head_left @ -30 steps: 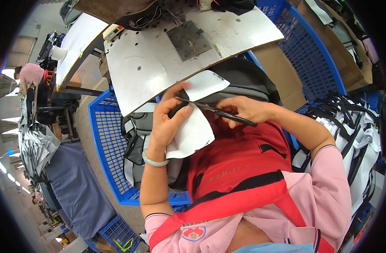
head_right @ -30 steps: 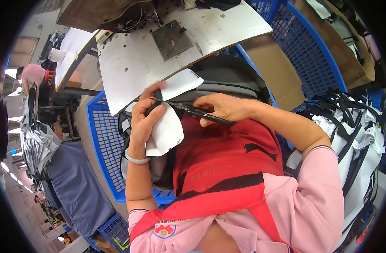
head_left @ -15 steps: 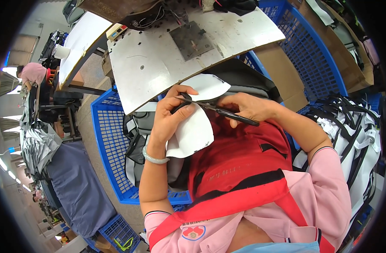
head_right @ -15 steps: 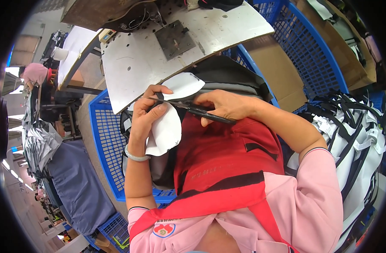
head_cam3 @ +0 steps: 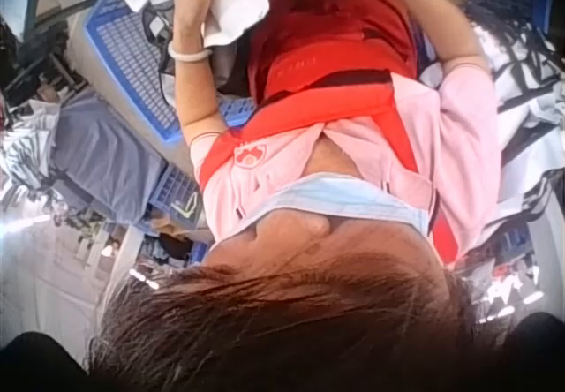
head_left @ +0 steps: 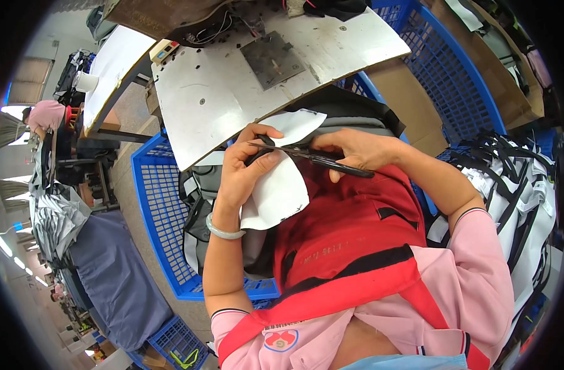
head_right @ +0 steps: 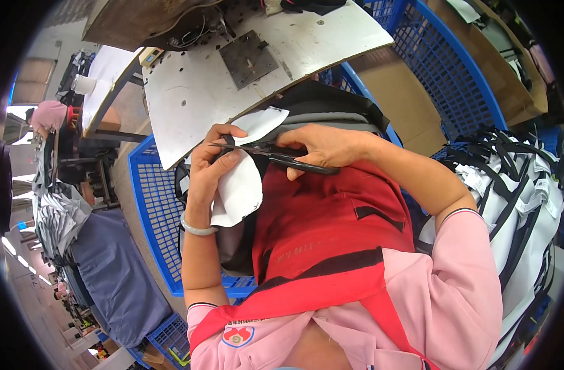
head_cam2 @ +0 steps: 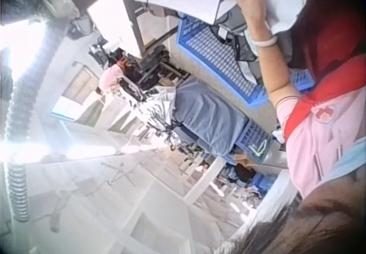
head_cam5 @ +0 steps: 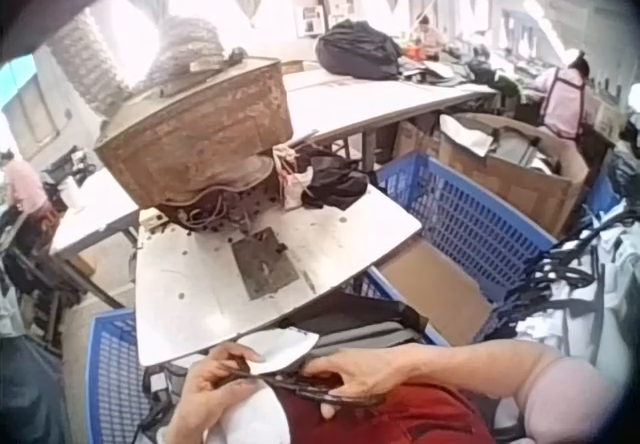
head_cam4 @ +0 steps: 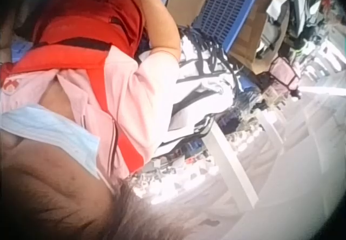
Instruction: The recorder is sewing fabric strips and lining to assemble various parts of bags using an industrial sewing machine.
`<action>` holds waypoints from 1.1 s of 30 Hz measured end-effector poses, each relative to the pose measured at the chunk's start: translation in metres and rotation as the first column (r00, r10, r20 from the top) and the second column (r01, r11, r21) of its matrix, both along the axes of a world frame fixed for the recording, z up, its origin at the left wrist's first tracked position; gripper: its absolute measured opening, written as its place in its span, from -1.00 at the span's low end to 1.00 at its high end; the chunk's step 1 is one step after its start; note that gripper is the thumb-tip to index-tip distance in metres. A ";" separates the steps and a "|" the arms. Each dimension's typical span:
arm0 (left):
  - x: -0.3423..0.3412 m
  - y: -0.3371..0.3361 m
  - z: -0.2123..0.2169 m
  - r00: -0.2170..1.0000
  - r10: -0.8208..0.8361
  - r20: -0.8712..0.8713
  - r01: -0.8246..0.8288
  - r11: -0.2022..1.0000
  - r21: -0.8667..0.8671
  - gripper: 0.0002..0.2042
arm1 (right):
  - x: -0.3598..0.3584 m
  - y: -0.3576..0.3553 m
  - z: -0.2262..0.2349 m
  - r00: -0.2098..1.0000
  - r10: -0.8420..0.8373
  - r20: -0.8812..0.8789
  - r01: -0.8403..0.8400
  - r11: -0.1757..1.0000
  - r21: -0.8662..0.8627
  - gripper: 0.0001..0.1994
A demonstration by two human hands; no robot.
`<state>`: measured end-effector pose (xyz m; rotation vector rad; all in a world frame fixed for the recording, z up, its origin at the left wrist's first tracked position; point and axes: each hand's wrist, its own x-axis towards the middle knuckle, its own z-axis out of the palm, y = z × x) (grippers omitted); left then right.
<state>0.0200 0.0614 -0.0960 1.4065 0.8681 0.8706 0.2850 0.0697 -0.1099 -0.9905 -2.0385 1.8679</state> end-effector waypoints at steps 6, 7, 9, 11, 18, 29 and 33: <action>0.001 0.000 -0.003 0.999 0.002 0.036 -0.001 1.000 -0.029 -0.87 | 0.001 -0.003 -0.003 0.998 -0.025 -0.049 0.024 0.999 -0.029 -0.47; 0.001 -0.001 -0.004 0.999 0.002 0.040 -0.001 1.000 -0.023 -0.87 | 0.002 -0.003 -0.003 0.999 -0.029 -0.036 0.029 1.000 0.001 -0.51; 0.001 -0.001 -0.004 1.000 -0.005 0.031 0.006 0.999 -0.047 -0.86 | 0.005 -0.003 -0.001 0.999 -0.027 -0.025 0.027 1.000 -0.012 -0.53; 0.002 -0.002 -0.004 0.999 -0.023 0.028 0.024 0.999 -0.037 -0.86 | 0.009 -0.004 0.001 1.000 -0.027 -0.009 0.027 0.999 -0.022 -0.55; 0.006 -0.001 -0.008 0.999 -0.017 0.043 0.019 0.998 -0.053 -0.87 | 0.009 -0.012 0.004 0.998 -0.063 0.000 0.063 0.998 0.027 -0.57; 0.005 -0.003 -0.015 0.998 -0.011 0.054 0.015 0.998 -0.062 -0.88 | 0.012 -0.011 -0.002 0.998 -0.052 0.042 0.056 0.993 -0.103 -0.60; 0.005 -0.002 -0.017 0.998 0.016 0.055 -0.011 0.995 -0.096 -0.89 | 0.020 -0.009 0.006 0.997 -0.073 0.014 0.074 0.992 -0.102 -0.68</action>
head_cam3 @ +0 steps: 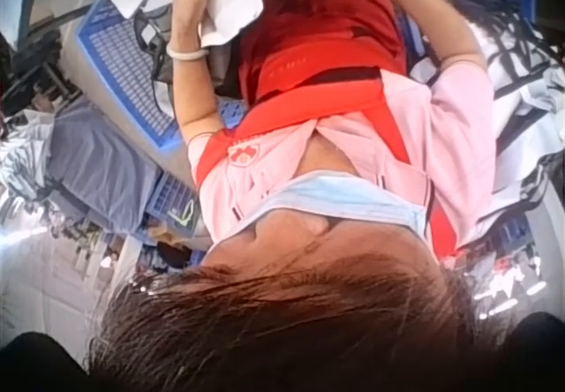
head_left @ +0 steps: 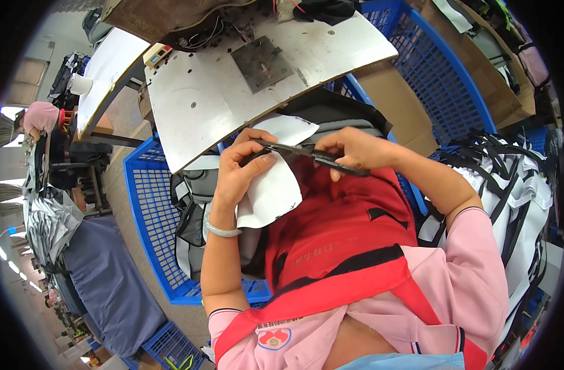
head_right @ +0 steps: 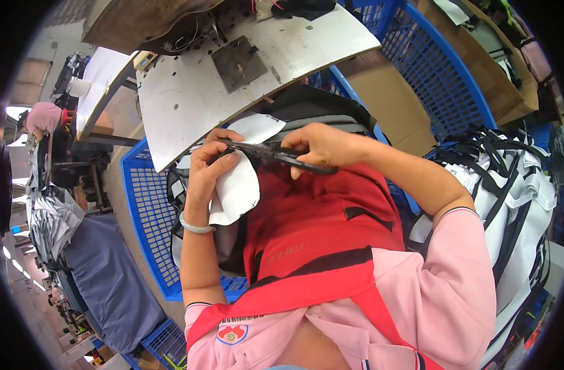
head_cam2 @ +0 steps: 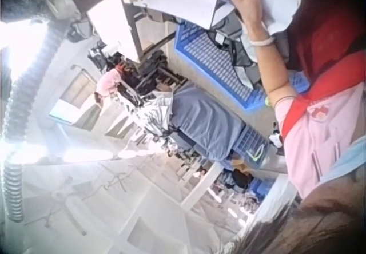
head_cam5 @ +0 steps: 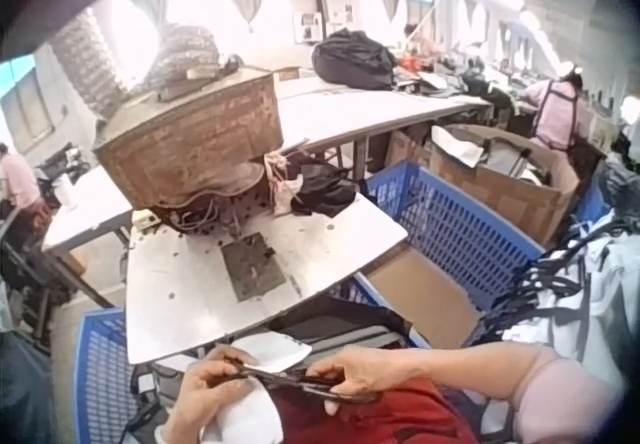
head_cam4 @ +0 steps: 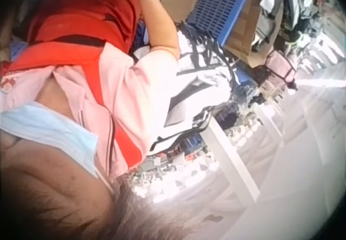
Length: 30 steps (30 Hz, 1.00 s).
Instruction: The recorder is sewing fabric strips and lining to assemble various parts of bags using an industrial sewing machine.
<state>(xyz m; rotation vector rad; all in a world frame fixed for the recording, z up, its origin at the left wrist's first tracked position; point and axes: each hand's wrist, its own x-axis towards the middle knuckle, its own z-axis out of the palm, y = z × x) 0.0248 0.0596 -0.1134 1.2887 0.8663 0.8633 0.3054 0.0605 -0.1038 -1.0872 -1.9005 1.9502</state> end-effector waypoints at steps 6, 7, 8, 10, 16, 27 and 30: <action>-0.002 0.000 0.001 1.000 -0.018 -0.010 0.018 1.000 -0.018 -0.89 | 0.046 0.079 0.005 0.911 -0.408 0.066 0.219 0.611 0.761 -0.68; -0.002 0.000 0.001 0.999 -0.035 -0.012 0.034 0.999 -0.010 -0.89 | 0.050 0.100 0.003 0.824 -0.523 0.217 0.089 0.497 0.863 -0.61; 0.000 0.000 0.001 0.999 -0.043 -0.034 0.043 0.999 0.018 -0.89 | 0.051 0.114 0.000 0.707 -0.631 0.320 0.029 0.478 0.878 -0.57; 0.002 -0.001 0.004 0.997 -0.045 -0.062 0.049 0.997 0.064 -0.89 | 0.051 0.128 0.000 0.653 -0.688 0.316 -0.009 0.410 0.912 -0.56; 0.020 -0.018 0.059 0.950 -0.250 -0.188 0.283 0.943 0.175 -0.89 | -0.016 0.071 0.026 0.982 0.133 -0.134 0.022 0.624 0.781 -0.33; 0.008 0.020 0.097 0.940 0.189 -0.284 -0.063 0.914 0.400 -0.88 | -0.012 0.068 0.071 0.973 -0.117 -0.197 0.137 0.987 0.089 -0.63; 0.003 0.034 0.076 0.954 0.090 -0.285 -0.058 0.991 0.117 -0.89 | 0.007 0.085 0.063 0.966 -0.235 -0.107 0.255 0.931 0.262 -0.39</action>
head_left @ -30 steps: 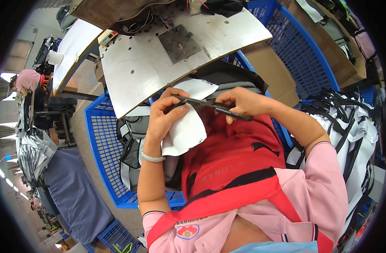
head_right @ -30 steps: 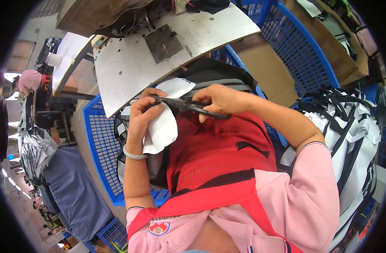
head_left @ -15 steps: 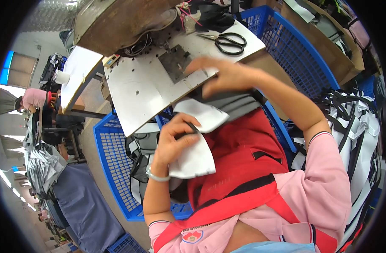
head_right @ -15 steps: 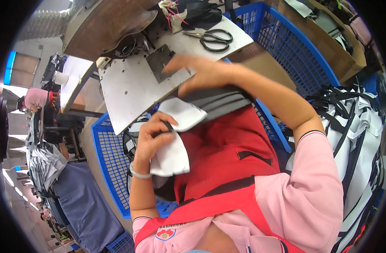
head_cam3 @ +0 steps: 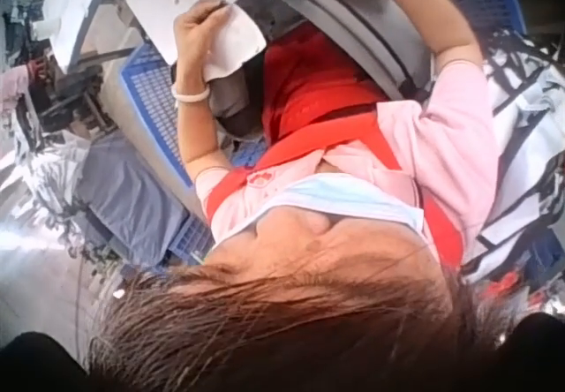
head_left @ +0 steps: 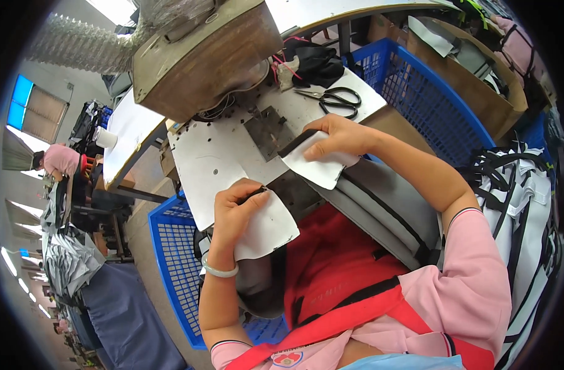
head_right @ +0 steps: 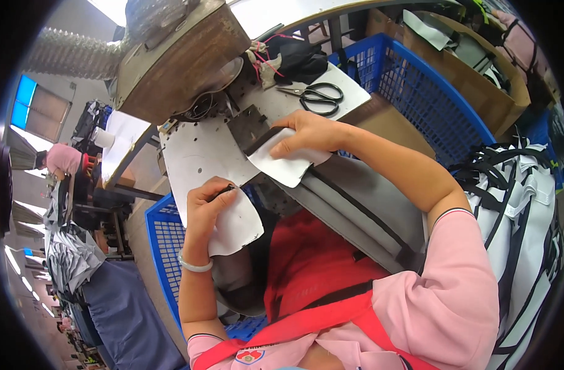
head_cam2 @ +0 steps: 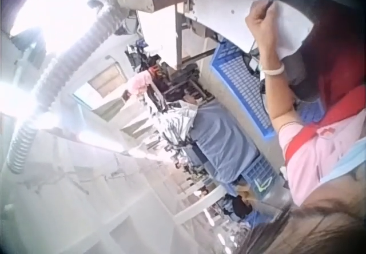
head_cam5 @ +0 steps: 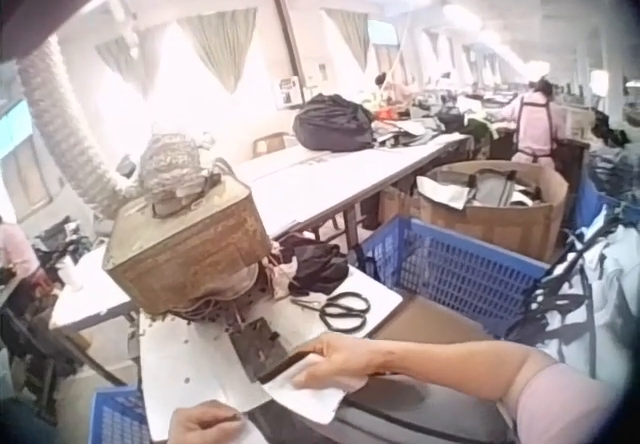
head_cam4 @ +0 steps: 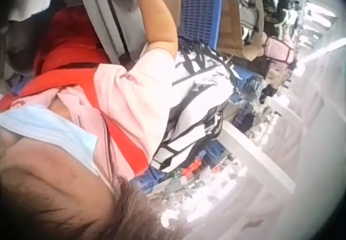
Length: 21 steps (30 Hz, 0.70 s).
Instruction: The recorder is sewing fabric strips and lining to assemble various parts of bags using an industrial sewing machine.
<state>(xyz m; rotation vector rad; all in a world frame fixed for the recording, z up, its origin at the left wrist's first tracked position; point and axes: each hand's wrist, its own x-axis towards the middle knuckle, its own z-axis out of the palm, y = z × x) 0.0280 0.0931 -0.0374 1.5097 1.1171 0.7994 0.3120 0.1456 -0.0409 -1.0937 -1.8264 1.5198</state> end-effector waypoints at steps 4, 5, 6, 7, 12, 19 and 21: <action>0.001 0.007 -0.011 0.996 -0.022 0.092 0.021 1.000 0.011 -0.90 | 0.002 0.018 -0.017 0.992 -0.048 -0.118 0.054 0.998 0.043 -0.57; 0.001 0.010 -0.011 0.994 -0.006 0.107 0.008 1.000 -0.018 -0.90 | 0.002 0.024 -0.020 0.992 -0.046 -0.121 0.052 0.997 0.049 -0.57; 0.002 0.013 -0.012 0.991 0.006 0.132 -0.001 0.999 -0.037 -0.91 | -0.002 0.030 -0.024 0.974 -0.075 -0.215 0.076 0.997 -0.002 -0.56; 0.002 0.015 -0.012 0.993 0.009 0.118 -0.004 0.999 -0.041 -0.91 | -0.004 0.035 -0.027 0.939 -0.080 -0.334 0.072 0.997 -0.037 -0.55; -0.006 0.026 -0.013 0.989 0.080 0.123 -0.060 0.985 -0.162 -0.91 | -0.011 0.062 -0.036 0.917 -0.271 -0.293 0.218 0.955 -0.202 -0.47; -0.006 0.039 -0.015 0.976 0.100 0.193 -0.054 0.972 -0.227 -0.85 | -0.018 0.073 -0.041 0.895 -0.162 -0.416 0.069 0.971 -0.228 -0.51; -0.002 0.049 -0.011 0.981 0.160 0.113 -0.135 0.970 -0.200 -0.81 | -0.016 0.073 -0.042 0.913 -0.175 -0.368 0.072 0.958 -0.276 -0.51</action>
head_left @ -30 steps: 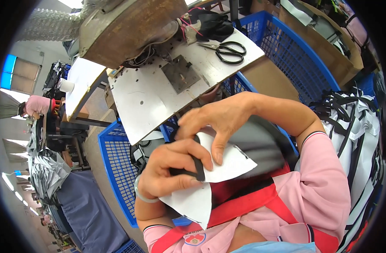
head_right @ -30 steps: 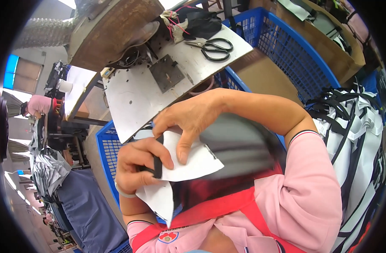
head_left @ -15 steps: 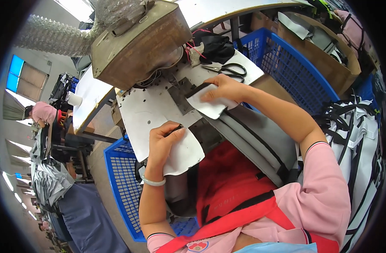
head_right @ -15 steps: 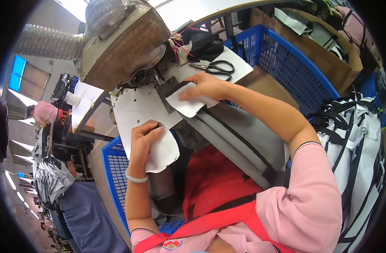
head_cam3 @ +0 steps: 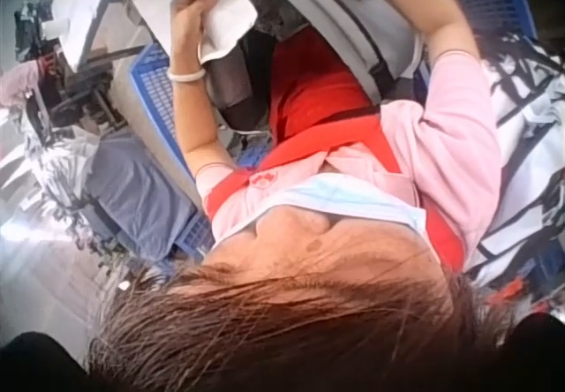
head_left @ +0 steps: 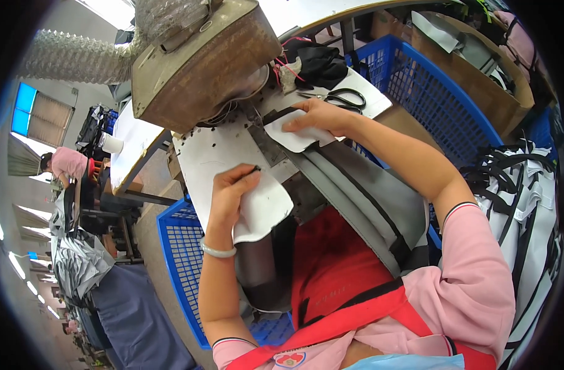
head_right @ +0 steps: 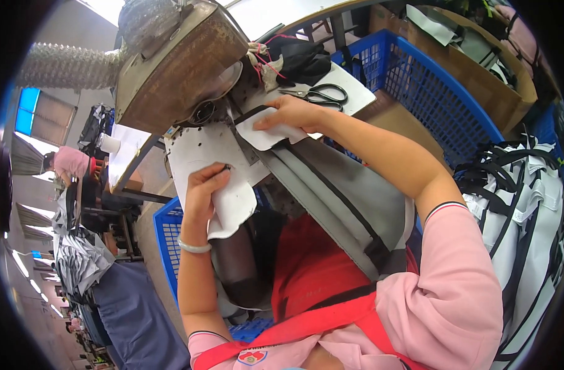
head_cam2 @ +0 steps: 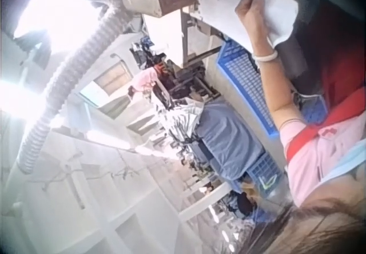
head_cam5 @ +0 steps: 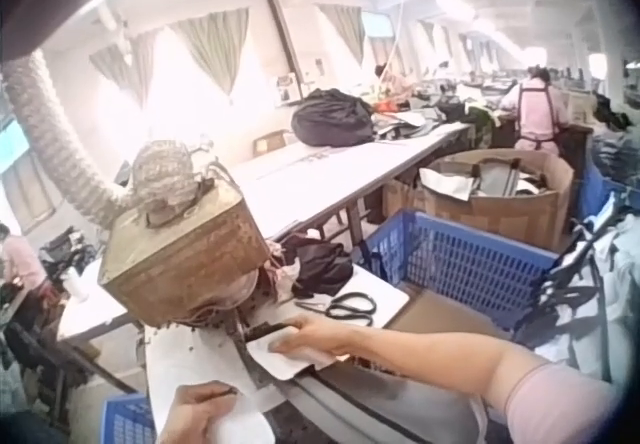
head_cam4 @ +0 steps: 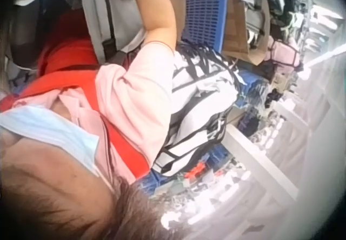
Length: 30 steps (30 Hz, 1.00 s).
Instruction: The recorder is sewing fabric strips and lining to assemble various parts of bags using an industrial sewing machine.
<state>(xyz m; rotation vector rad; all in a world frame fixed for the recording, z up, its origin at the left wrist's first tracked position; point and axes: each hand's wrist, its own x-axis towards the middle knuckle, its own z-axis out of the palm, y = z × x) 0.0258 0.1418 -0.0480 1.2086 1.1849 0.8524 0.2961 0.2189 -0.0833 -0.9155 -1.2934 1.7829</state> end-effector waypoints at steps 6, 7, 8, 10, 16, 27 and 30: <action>0.007 0.042 0.015 0.998 -0.055 -0.034 0.057 0.997 0.048 -0.84 | 0.014 -0.010 -0.003 0.999 -0.039 0.018 0.038 0.998 0.042 -0.49; 0.009 0.048 0.015 0.994 -0.068 -0.090 0.073 0.996 0.056 -0.84 | 0.017 -0.013 -0.004 0.999 -0.034 0.029 0.033 0.999 0.036 -0.47; 0.011 0.054 0.014 0.988 -0.079 -0.136 0.090 0.993 0.072 -0.84 | 0.019 -0.015 -0.004 0.997 -0.051 0.061 0.051 0.999 0.010 -0.44; 0.017 0.064 0.010 0.971 -0.083 -0.222 0.117 0.983 0.142 -0.83 | 0.024 -0.020 -0.006 0.999 -0.003 0.042 0.003 1.000 0.010 -0.47; 0.025 0.080 0.005 0.910 -0.035 -0.413 0.165 0.945 0.282 -0.81 | 0.030 -0.029 -0.011 0.999 0.045 -0.027 -0.044 0.998 0.033 -0.54; 0.021 0.080 0.004 0.965 -0.172 -0.200 0.193 0.977 0.092 -0.78 | 0.031 -0.042 -0.017 0.999 0.033 0.031 -0.033 0.999 0.023 -0.55; 0.018 0.070 0.000 0.984 -0.137 -0.117 0.145 0.987 0.070 -0.76 | 0.034 -0.046 -0.012 0.989 0.044 0.139 -0.054 0.996 0.070 -0.58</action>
